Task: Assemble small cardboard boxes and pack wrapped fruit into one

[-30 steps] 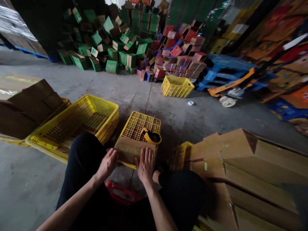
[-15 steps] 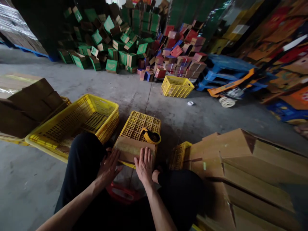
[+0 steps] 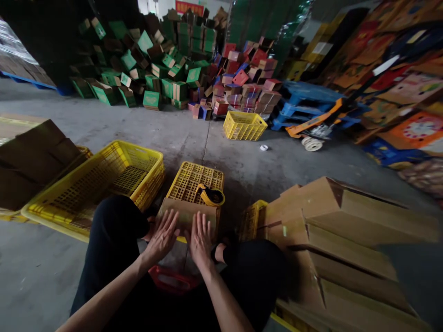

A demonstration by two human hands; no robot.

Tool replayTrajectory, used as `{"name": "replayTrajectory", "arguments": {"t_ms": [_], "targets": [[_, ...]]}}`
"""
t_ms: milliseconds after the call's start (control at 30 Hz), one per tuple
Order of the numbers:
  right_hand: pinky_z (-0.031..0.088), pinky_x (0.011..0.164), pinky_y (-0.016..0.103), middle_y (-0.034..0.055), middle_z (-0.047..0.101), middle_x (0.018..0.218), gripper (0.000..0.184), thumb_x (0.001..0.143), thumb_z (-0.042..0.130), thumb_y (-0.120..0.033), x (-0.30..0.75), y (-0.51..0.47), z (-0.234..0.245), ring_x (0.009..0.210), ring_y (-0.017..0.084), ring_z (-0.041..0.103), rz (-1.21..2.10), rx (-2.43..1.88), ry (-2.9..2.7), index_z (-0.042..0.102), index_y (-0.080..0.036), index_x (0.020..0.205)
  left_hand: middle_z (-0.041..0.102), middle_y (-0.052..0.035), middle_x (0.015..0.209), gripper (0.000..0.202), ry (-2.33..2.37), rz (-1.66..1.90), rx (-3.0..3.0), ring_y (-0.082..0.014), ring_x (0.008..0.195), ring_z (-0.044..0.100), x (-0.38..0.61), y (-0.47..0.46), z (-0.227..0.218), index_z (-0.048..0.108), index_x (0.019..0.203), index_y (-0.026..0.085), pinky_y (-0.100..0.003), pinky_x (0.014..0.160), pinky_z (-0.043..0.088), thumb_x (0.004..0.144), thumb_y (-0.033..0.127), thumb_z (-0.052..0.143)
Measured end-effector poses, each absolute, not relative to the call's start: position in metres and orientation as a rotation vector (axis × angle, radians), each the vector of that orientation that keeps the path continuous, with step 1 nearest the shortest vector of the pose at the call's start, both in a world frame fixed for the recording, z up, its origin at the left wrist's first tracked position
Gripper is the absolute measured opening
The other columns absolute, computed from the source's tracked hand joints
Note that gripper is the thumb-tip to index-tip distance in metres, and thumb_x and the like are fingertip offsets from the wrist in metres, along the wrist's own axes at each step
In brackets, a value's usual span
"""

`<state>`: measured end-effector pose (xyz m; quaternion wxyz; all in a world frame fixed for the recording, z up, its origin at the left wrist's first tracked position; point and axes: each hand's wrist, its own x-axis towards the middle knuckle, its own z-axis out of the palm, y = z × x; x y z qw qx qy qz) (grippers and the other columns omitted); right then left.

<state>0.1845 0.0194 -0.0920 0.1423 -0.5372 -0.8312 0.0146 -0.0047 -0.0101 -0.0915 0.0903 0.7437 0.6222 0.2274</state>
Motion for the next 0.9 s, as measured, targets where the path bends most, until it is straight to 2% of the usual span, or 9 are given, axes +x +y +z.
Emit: {"name": "replayTrajectory", "arguments": {"t_ms": [167, 333, 533, 700, 800, 900], "targets": [[0.024, 0.125, 0.050, 0.0115, 0.035, 0.165, 0.067, 0.099, 0.054, -0.031, 0.168, 0.012, -0.094, 0.155, 0.028, 0.027, 0.110, -1.305, -2.550, 0.031, -0.019, 0.161, 0.033, -0.0152, 0.166, 0.056, 1.837, 0.656, 2.078, -0.0309, 0.157, 0.020, 0.010, 0.015, -0.105, 0.033, 0.160, 0.019, -0.056, 0.122, 0.029, 0.109, 0.041, 0.028], [0.025, 0.125, 0.048, 0.0072, 0.036, 0.165, 0.063, 0.102, 0.048, -0.031, 0.176, 0.012, -0.093, 0.155, 0.023, 0.029, 0.129, -1.379, -2.525, 0.029, -0.022, 0.161, 0.032, -0.0164, 0.166, 0.060, 1.888, 0.643, 2.176, -0.0338, 0.157, 0.022, 0.010, 0.014, -0.120, 0.034, 0.160, 0.019, -0.056, 0.121, 0.028, 0.106, 0.045, 0.036], [0.026, 0.124, 0.053, 0.0120, 0.032, 0.166, 0.064, 0.106, 0.039, -0.041, 0.204, 0.006, -0.084, 0.155, 0.027, 0.029, 0.125, -1.584, -2.410, 0.022, -0.017, 0.163, 0.033, -0.0176, 0.166, 0.062, 1.930, 0.648, 2.205, -0.0369, 0.155, 0.027, 0.009, 0.012, -0.116, 0.035, 0.160, 0.020, -0.057, 0.118, 0.033, 0.105, 0.048, 0.040], [0.035, 0.120, 0.053, 0.0163, 0.034, 0.165, 0.067, 0.107, 0.036, -0.048, 0.222, 0.005, -0.084, 0.152, 0.032, 0.034, 0.079, -1.764, -2.263, 0.026, -0.011, 0.162, 0.027, -0.0212, 0.167, 0.066, 2.003, 0.717, 2.195, -0.0373, 0.156, 0.023, -0.009, 0.013, -0.122, 0.032, 0.160, 0.015, -0.057, 0.119, 0.032, 0.104, 0.050, 0.041], [0.041, 0.117, 0.048, 0.0188, 0.036, 0.164, 0.068, 0.107, 0.034, -0.048, 0.223, 0.008, -0.092, 0.152, 0.032, 0.036, 0.052, -1.759, -2.182, 0.025, -0.009, 0.162, 0.032, -0.0210, 0.165, 0.054, 2.002, 0.771, 2.196, -0.0362, 0.158, 0.015, -0.024, 0.015, -0.128, 0.043, 0.152, 0.015, -0.060, 0.120, 0.030, 0.106, 0.043, 0.036], [0.047, 0.112, 0.044, 0.0235, 0.037, 0.162, 0.073, 0.107, 0.029, -0.049, 0.222, 0.016, -0.104, 0.147, 0.032, 0.043, 0.047, -1.782, -2.073, 0.016, -0.005, 0.163, 0.043, -0.0177, 0.160, 0.042, 1.938, 0.831, 2.202, -0.0311, 0.159, 0.012, -0.035, 0.016, -0.133, 0.056, 0.135, 0.017, -0.056, 0.120, 0.032, 0.106, 0.031, 0.030]]}}
